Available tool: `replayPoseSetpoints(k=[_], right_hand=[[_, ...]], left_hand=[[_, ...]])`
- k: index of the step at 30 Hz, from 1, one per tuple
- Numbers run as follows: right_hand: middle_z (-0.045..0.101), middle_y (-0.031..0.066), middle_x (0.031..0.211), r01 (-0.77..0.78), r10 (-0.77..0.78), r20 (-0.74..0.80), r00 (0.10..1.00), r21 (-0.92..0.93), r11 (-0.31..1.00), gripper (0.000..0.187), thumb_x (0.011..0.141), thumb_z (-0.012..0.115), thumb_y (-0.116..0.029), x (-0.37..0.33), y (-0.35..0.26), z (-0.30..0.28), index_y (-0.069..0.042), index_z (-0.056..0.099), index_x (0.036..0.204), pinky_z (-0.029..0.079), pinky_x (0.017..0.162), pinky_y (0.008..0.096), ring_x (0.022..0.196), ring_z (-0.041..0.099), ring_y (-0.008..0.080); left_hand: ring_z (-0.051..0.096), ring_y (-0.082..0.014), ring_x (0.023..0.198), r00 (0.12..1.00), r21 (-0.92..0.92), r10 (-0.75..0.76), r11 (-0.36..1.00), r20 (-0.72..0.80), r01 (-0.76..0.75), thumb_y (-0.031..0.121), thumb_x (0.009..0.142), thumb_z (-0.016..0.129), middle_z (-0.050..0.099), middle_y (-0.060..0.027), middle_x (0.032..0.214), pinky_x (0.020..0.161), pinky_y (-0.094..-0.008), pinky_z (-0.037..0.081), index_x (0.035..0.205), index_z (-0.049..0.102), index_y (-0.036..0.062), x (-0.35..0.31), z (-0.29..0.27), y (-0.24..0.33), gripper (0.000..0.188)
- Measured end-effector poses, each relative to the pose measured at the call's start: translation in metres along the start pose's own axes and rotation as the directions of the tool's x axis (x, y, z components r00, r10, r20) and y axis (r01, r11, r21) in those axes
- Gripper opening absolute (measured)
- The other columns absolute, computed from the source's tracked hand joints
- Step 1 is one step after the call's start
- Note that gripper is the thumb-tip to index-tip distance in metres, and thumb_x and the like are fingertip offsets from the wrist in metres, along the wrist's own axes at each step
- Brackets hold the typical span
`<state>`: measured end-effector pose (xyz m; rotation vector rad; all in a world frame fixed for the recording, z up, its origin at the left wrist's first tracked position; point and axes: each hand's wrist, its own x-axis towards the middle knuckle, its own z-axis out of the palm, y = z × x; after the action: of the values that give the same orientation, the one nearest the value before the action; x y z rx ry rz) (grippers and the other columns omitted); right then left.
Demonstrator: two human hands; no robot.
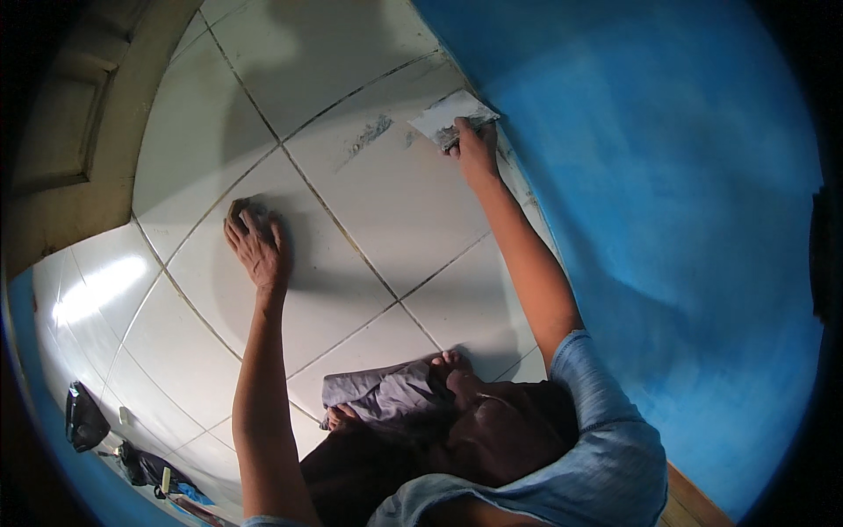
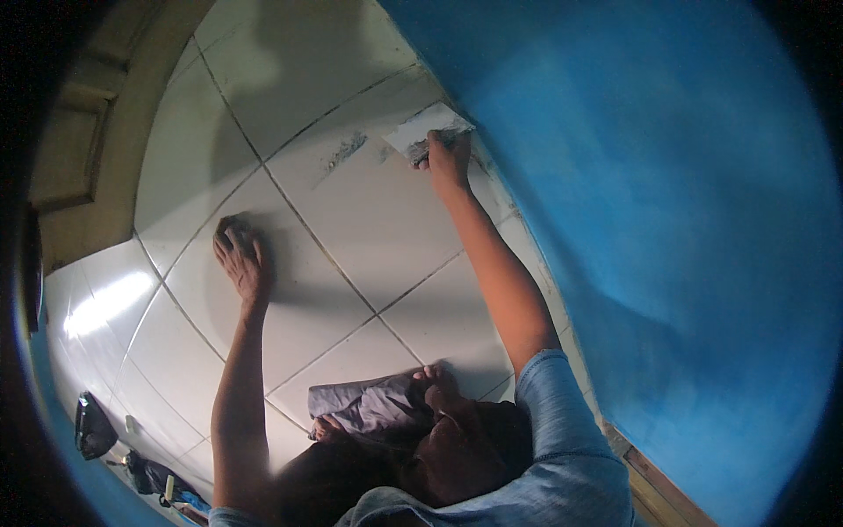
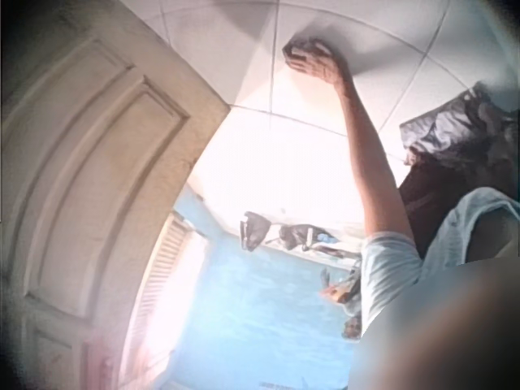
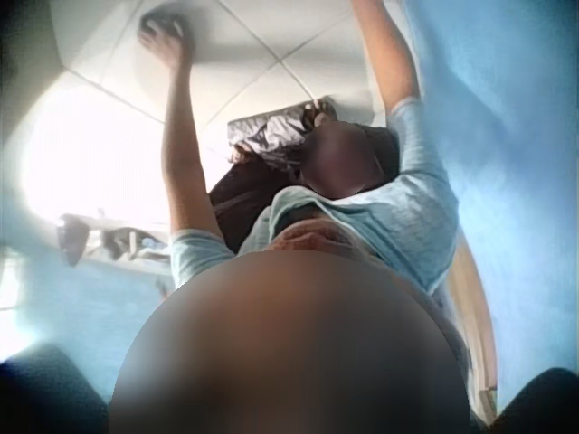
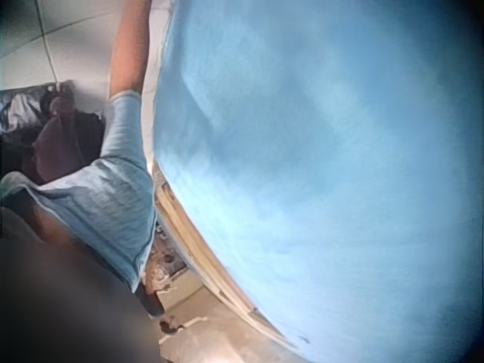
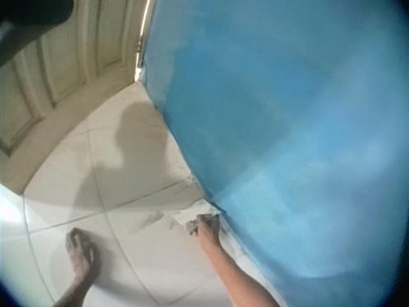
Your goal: The person sits on a tiled floor and uses a small white abrasive pad to scrub the grout lines between white tiles. They hold a cloth in their left hand and scrub with their right hand, moving along the grout lines near a blue-painted wall section.
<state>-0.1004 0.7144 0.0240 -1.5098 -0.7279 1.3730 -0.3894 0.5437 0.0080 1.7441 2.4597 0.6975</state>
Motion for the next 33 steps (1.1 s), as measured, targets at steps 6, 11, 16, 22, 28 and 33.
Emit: replayPoseSetpoints(k=[6, 11, 16, 22, 28, 33], right_hand=[[0.055, 0.0122, 0.083, -0.027, 0.037, -0.062, 0.997, 0.167, 0.986, 0.021, 0.084, 0.050, -0.005, 0.067, -0.004, 0.055, -0.002, 0.046, 0.104, 0.044, 0.042, 0.0258, 0.050, 0.052, 0.0159], [0.054, 0.0117, 0.079, 0.029, -0.026, -0.025, 0.999, 0.132, 0.991, 0.010, 0.084, 0.048, -0.002, 0.037, -0.006, 0.053, 0.000, 0.045, 0.093, 0.045, 0.042, 0.0292, 0.048, 0.047, 0.0147], [0.054, 0.0110, 0.075, 0.061, -0.055, -0.046, 0.997, 0.153, 0.986, 0.011, 0.083, 0.049, -0.002, 0.039, -0.003, 0.046, 0.000, 0.046, 0.094, 0.047, 0.041, 0.0298, 0.047, 0.047, 0.0140], [0.054, 0.0098, 0.076, 0.091, -0.092, 0.003, 0.996, 0.081, 0.992, 0.018, 0.083, 0.051, -0.004, 0.069, -0.002, 0.067, 0.001, 0.046, 0.099, 0.050, 0.044, 0.0304, 0.049, 0.047, 0.0131], [0.054, 0.0095, 0.080, 0.143, -0.136, -0.053, 0.989, 0.150, 0.978, 0.017, 0.083, 0.051, -0.003, 0.045, 0.002, 0.066, 0.000, 0.046, 0.099, 0.050, 0.042, 0.0304, 0.051, 0.047, 0.0126], [0.055, 0.0115, 0.088, 0.138, -0.131, -0.056, 0.990, 0.140, 0.981, 0.014, 0.083, 0.052, -0.005, 0.097, -0.003, 0.088, 0.001, 0.048, 0.095, 0.051, 0.041, 0.0312, 0.053, 0.050, 0.0129]], left_hand=[[0.036, -0.0369, 0.118, 0.999, -0.019, -0.012, 1.000, 0.037, 0.013, 0.025, 0.086, 0.047, 0.042, -0.0199, 0.124, 0.103, -0.0459, 0.025, 0.113, 0.047, -0.0029, 0.003, 0.003, 0.006, 0.039], [0.036, -0.0361, 0.118, 0.999, -0.017, -0.029, 0.999, 0.022, 0.029, 0.025, 0.086, 0.048, 0.042, -0.0187, 0.124, 0.103, -0.0456, 0.025, 0.113, 0.047, -0.0026, -0.001, 0.001, -0.007, 0.038], [0.035, -0.0354, 0.119, 0.999, -0.006, -0.026, 1.000, 0.031, 0.026, 0.026, 0.086, 0.049, 0.042, -0.0171, 0.124, 0.103, -0.0455, 0.025, 0.112, 0.048, -0.0020, -0.001, -0.001, 0.002, 0.038], [0.036, -0.0358, 0.118, 0.999, -0.012, -0.047, 0.999, 0.028, 0.047, 0.025, 0.086, 0.049, 0.043, -0.0175, 0.123, 0.103, -0.0457, 0.025, 0.111, 0.049, -0.0018, -0.002, 0.000, -0.002, 0.037], [0.037, -0.0363, 0.117, 0.999, -0.023, -0.042, 0.999, 0.026, 0.043, 0.024, 0.085, 0.050, 0.043, -0.0176, 0.122, 0.103, -0.0455, 0.026, 0.111, 0.049, -0.0025, 0.000, -0.002, 0.001, 0.037], [0.037, -0.0361, 0.117, 0.999, -0.040, -0.047, 0.998, 0.015, 0.048, 0.023, 0.084, 0.051, 0.043, -0.0175, 0.122, 0.103, -0.0456, 0.025, 0.110, 0.049, -0.0026, 0.002, 0.003, 0.006, 0.036]])
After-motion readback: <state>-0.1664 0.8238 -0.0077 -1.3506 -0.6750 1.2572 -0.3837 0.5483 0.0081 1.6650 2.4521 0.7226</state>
